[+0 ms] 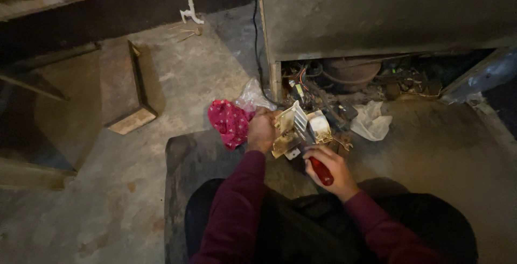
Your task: The person sits on the floor and uses a red screwdriver to remove screws from a small metal box. After opening the box, they remove a green circuit board and wipe it with a pink cloth.
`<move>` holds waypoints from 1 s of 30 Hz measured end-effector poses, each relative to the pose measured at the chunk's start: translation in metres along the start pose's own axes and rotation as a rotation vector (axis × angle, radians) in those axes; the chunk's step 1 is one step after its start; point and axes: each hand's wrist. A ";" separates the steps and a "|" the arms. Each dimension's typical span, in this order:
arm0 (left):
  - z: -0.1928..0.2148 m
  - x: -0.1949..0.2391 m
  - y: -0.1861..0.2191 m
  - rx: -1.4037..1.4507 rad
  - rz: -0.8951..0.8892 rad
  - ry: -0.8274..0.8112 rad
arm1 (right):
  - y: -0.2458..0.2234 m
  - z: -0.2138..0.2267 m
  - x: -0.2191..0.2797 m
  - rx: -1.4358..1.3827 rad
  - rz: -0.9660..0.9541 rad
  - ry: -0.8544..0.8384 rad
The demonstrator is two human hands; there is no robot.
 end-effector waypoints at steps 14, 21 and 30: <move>0.026 0.007 0.047 -0.178 -0.554 0.040 | -0.019 0.008 -0.006 0.011 0.099 0.088; 0.016 0.018 0.037 -0.278 -0.700 0.047 | -0.022 0.010 -0.006 0.026 0.067 0.017; 0.011 0.024 0.031 -0.297 -0.714 0.050 | -0.012 0.014 0.000 -0.022 0.082 -0.024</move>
Point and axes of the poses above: each hand's wrist, its own x-axis away from the middle knuckle, its own z-axis out of the back of the hand, y = z × x, and after that the axes turned 7 degrees about -z, right-handed
